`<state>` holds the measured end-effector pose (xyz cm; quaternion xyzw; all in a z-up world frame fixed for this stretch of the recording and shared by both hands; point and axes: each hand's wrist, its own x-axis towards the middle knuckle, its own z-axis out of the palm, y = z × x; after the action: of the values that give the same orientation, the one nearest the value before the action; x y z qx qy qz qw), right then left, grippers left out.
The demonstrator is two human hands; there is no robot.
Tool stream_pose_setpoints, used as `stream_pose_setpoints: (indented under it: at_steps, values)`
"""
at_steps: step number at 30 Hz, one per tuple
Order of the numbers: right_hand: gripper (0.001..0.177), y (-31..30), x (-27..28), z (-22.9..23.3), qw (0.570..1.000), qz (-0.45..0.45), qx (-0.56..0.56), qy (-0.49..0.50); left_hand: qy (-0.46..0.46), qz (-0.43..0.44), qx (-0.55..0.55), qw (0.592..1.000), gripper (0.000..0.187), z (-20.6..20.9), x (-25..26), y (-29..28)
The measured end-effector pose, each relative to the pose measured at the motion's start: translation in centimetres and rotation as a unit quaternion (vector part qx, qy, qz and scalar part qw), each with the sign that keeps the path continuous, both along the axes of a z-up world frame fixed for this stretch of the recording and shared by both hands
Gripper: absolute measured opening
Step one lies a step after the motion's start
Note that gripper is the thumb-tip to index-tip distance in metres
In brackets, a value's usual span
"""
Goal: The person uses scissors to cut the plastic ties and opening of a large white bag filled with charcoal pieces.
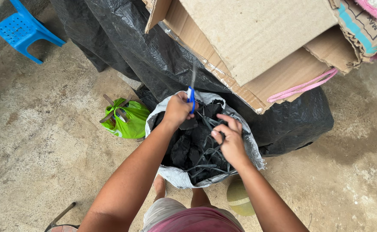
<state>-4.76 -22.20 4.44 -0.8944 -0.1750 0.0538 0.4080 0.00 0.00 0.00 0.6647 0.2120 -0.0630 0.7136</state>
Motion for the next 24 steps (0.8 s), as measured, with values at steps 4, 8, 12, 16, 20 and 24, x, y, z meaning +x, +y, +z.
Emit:
stream_pose_setpoints:
  at_steps: [4,8,12,16,20,24]
  values:
    - [0.014,-0.9,0.4,0.4,1.0,0.002,0.01,0.009,-0.01,-0.083,0.058,0.995,0.017,0.3,-1.4,0.1]
    - [0.019,-1.5,1.4,0.4,0.997,-0.036,0.047,0.048,-0.005,-0.116,0.063,0.991,0.026,1.1,-1.9,0.3]
    - [0.019,-0.6,2.3,-0.1,0.995,-0.068,0.044,0.065,-0.036,-0.116,0.03,0.992,0.024,0.8,-2.4,1.0]
    - [0.018,0.7,2.8,-0.2,0.984,-0.075,0.121,0.104,-0.049,-0.098,0.016,0.994,0.024,1.1,-3.8,1.3]
    - [0.015,0.5,2.3,-0.7,0.972,-0.044,0.202,0.112,-0.051,-0.088,-0.008,0.995,0.024,2.3,-5.9,0.9]
    - [0.016,-1.1,2.1,-1.9,0.949,-0.072,0.265,0.153,-0.01,-0.09,0.016,0.996,0.027,3.9,-7.1,0.5]
